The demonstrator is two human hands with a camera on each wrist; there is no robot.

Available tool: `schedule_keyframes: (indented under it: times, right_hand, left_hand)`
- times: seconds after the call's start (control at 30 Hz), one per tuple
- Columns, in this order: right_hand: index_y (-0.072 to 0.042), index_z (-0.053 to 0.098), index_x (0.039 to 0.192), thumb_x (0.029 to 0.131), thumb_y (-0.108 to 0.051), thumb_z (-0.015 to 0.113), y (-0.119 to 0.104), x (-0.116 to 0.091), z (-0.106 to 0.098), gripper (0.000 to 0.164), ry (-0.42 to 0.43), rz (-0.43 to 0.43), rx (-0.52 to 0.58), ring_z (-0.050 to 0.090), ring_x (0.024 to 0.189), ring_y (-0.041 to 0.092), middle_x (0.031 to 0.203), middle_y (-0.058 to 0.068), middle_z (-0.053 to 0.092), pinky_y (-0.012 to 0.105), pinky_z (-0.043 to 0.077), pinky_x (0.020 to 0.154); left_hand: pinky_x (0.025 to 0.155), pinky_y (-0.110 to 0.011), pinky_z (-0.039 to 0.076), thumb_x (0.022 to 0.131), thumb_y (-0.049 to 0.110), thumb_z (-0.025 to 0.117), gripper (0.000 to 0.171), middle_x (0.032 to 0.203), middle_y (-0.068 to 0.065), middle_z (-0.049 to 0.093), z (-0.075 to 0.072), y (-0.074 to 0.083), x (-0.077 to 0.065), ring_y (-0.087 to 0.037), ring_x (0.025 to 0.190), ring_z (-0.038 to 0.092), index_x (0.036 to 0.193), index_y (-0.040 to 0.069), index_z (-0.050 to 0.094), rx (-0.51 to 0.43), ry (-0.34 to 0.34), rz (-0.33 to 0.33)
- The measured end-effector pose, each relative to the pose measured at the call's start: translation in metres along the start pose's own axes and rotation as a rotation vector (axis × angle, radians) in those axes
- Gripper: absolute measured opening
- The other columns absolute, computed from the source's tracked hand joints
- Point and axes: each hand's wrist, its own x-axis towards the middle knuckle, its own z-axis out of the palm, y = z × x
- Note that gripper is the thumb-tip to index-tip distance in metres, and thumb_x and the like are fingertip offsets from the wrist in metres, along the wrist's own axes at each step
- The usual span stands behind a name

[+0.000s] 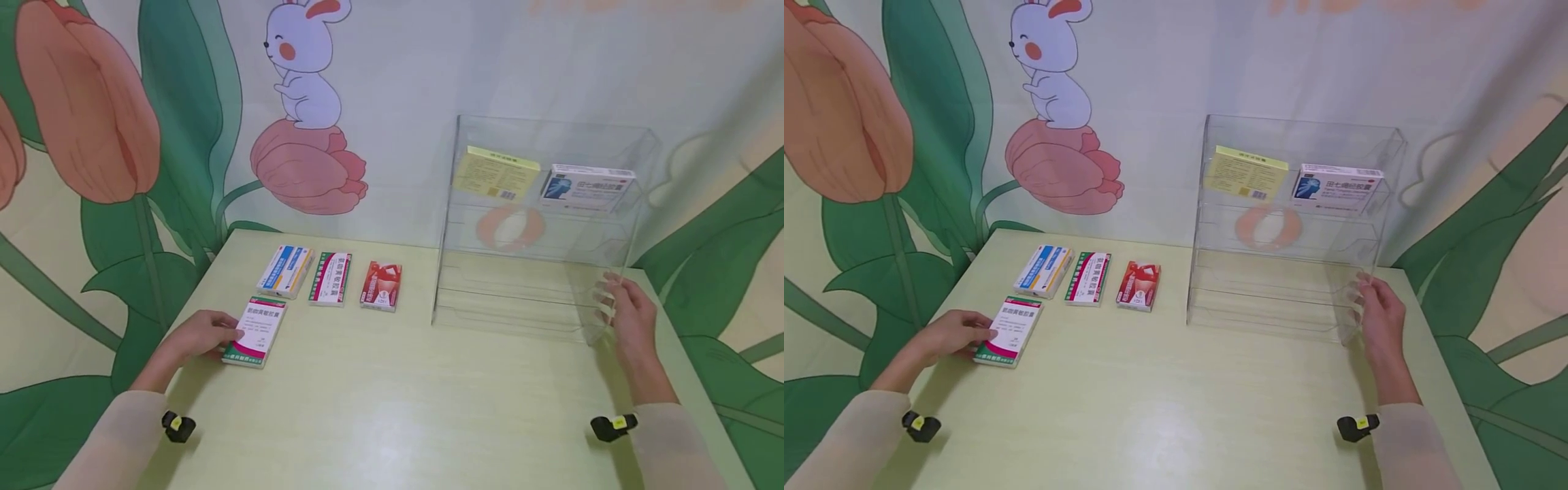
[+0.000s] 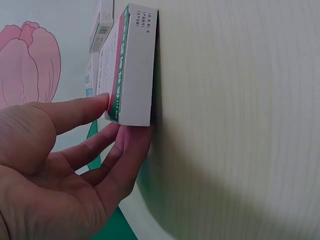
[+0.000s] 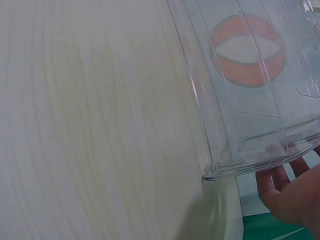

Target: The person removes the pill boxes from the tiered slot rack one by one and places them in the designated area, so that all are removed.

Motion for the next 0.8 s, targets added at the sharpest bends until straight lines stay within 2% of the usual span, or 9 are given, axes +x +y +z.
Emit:
schedule_keyframes:
  times: [0.17, 0.37, 0.6, 0.8]
  right_hand:
    - [-0.013, 0.066, 0.141, 0.108, -0.030, 0.064, 0.0020, 0.0032, -0.0009, 0.038, 0.010, 0.007, 0.015, 0.070, 0.100, 0.006, 0.117, -0.008, 0.074, 0.019, 0.059, 0.074]
    - [-0.017, 0.070, 0.134, 0.108, -0.030, 0.065, 0.0038, 0.0042, 0.0021, 0.030, 0.004, -0.010, 0.020, 0.071, 0.101, 0.006, 0.117, -0.008, 0.075, 0.019, 0.059, 0.074]
    - [-0.017, 0.069, 0.137, 0.108, -0.031, 0.064, 0.0023, 0.0034, 0.0038, 0.032, 0.004, 0.002, 0.018, 0.070, 0.105, 0.008, 0.117, -0.009, 0.074, 0.019, 0.059, 0.075]
    - [-0.016, 0.068, 0.138, 0.108, -0.030, 0.063, 0.0031, 0.0021, 0.0019, 0.033, 0.008, 0.013, 0.028, 0.071, 0.101, 0.006, 0.115, -0.009, 0.075, 0.020, 0.060, 0.075]
  left_hand:
    - [0.083, -0.040, 0.062, 0.104, 0.019, 0.069, 0.056, 0.128, -0.032, 0.060, -0.0008, 0.0017, 0.0019, -0.035, 0.105, 0.064, 0.142, -0.016, 0.049, -0.004, -0.006, -0.022]
    - [0.084, -0.038, 0.062, 0.103, 0.017, 0.069, 0.047, 0.124, -0.030, 0.062, -0.0026, 0.0008, 0.0034, -0.036, 0.105, 0.064, 0.135, -0.014, 0.054, 0.015, 0.009, -0.039]
    - [0.084, -0.037, 0.061, 0.103, 0.018, 0.069, 0.048, 0.124, -0.030, 0.061, -0.0035, 0.0005, 0.0035, -0.036, 0.106, 0.063, 0.135, -0.015, 0.054, 0.028, 0.022, -0.045]
    - [0.084, -0.038, 0.061, 0.104, 0.015, 0.067, 0.042, 0.121, -0.028, 0.062, -0.0028, 0.0041, 0.0032, -0.035, 0.104, 0.062, 0.132, -0.015, 0.057, 0.055, 0.014, -0.032]
